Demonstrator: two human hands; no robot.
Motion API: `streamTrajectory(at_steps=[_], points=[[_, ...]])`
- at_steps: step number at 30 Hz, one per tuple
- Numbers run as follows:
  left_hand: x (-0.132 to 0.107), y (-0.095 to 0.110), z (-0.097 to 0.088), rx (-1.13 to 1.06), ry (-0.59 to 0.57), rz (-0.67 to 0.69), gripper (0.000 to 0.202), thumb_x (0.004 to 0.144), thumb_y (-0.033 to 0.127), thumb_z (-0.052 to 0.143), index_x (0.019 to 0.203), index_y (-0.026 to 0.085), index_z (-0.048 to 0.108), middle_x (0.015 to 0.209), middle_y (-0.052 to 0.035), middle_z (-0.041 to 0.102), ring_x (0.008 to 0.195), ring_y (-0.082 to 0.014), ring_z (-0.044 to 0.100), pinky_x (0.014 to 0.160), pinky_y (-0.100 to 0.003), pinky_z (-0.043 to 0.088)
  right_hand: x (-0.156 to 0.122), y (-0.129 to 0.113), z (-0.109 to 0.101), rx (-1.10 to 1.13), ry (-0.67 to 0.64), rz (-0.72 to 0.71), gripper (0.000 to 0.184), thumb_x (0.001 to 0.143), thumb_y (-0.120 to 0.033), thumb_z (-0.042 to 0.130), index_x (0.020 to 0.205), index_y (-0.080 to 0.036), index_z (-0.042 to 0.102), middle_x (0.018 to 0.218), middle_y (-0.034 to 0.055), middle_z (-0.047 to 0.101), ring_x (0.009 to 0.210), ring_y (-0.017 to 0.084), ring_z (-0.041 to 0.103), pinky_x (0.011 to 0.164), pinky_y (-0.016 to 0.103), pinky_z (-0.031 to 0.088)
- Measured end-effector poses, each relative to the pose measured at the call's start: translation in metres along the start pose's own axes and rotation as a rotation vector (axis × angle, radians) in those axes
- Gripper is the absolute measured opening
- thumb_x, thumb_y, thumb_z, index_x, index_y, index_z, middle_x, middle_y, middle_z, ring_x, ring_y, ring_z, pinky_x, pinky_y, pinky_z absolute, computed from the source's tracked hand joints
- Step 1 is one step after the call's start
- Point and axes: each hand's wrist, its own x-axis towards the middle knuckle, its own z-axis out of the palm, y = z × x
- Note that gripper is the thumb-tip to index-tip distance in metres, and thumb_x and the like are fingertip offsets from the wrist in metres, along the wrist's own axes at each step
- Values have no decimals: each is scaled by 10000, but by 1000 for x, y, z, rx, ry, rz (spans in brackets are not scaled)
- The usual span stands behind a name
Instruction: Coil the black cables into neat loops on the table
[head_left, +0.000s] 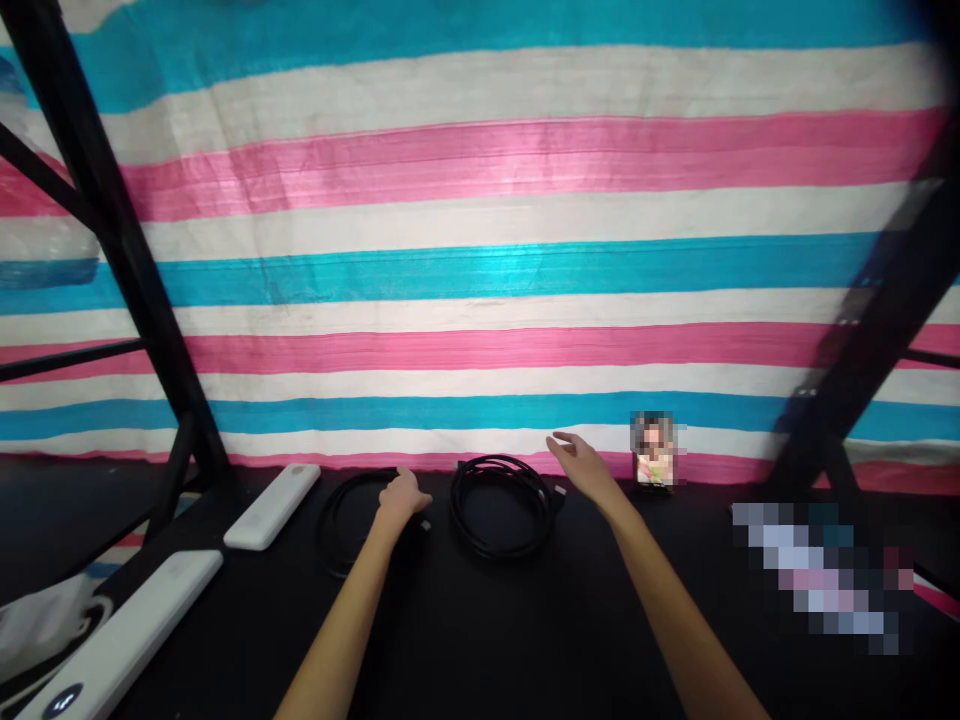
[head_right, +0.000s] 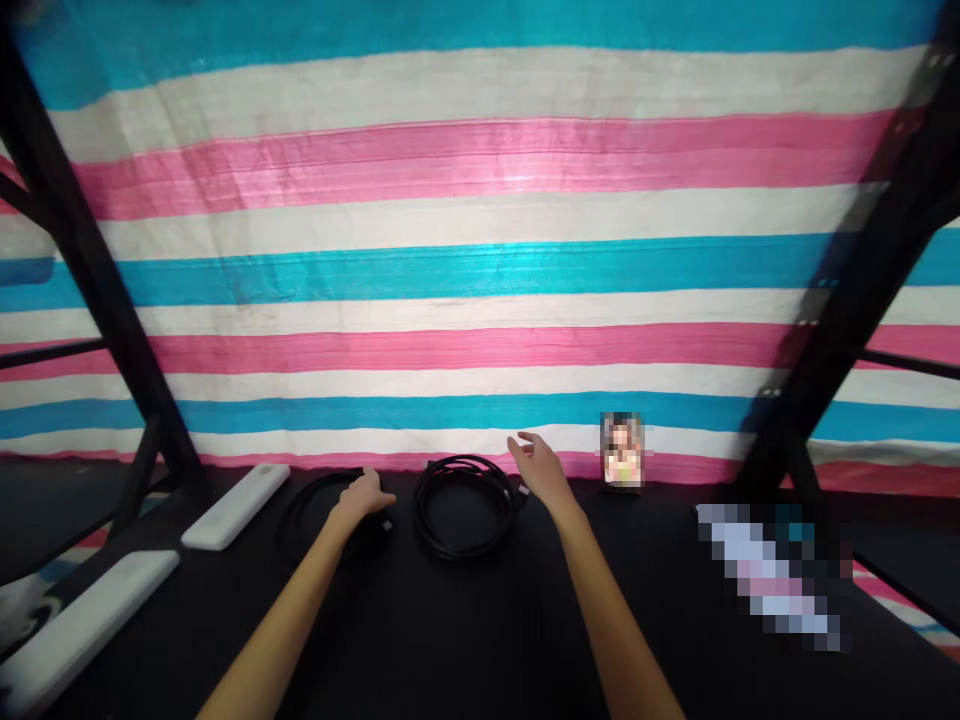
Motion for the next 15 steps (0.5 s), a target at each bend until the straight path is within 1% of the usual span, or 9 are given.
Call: streamTrajectory(at_steps=[3,5,6,9,11,12,13,14,15], points=[[-5,3,-17,28,47,-20,384,833,293,552,1157,88,524,1102,-160,614,1014,-265,591,854,-424,447,-7,-11,-4,27,12,-36,402,865,-338,486,1179,-93,542,1037,147,638,917,226,605,795,305,443],[-10,6,-33,33,107,-6,363,826,244,515,1136,57,534,1074,-214,632,1038,-314,587,838,-407,431,-12,-18,-6,43,15,-64,352,856,-321,499,1133,-117,576,1023,132,647,905,216,607,777,291,449],[-14,7,-43,31,141,9,343,829,229,485,1122,61,546,1068,-223,637,1042,-325,586,826,-397,427,-14,-22,-7,51,11,-85,321,850,-314,507,1097,-131,598,1011,123,653,902,214,608,772,287,451],[-30,9,-74,6,254,66,343,866,253,383,1107,98,572,1063,-208,646,1035,-311,588,791,-358,426,-21,-31,-6,81,-32,-168,240,822,-301,529,972,-159,649,974,104,671,898,221,612,760,293,458],[-46,8,-95,-18,323,96,377,878,297,345,1121,119,572,1036,-187,655,980,-291,606,744,-333,429,-26,-37,-6,100,-78,-240,236,812,-321,532,929,-164,663,958,99,677,905,233,613,762,313,463],[-55,8,-105,-33,347,117,387,878,318,341,1130,135,571,1009,-164,662,927,-273,618,711,-318,428,-28,-39,-6,105,-105,-274,251,810,-343,533,923,-164,666,950,98,678,906,237,613,766,324,464],[-65,8,-113,-61,369,146,392,874,338,345,1127,145,574,938,-133,671,835,-249,626,660,-303,423,-31,-43,-6,107,-133,-306,274,809,-370,532,925,-163,669,939,97,677,900,239,613,771,335,466],[-75,8,-121,-154,410,190,389,859,369,375,1092,146,593,825,-104,666,720,-227,613,591,-290,405,-35,-46,-7,110,-161,-332,301,809,-400,532,934,-163,669,932,96,675,888,239,614,774,345,468],[-85,8,-127,-261,425,229,380,841,402,412,1047,150,607,711,-65,635,610,-196,575,529,-272,376,-39,-50,-8,115,-194,-354,326,809,-425,534,955,-166,666,931,94,671,878,235,615,781,353,470]])
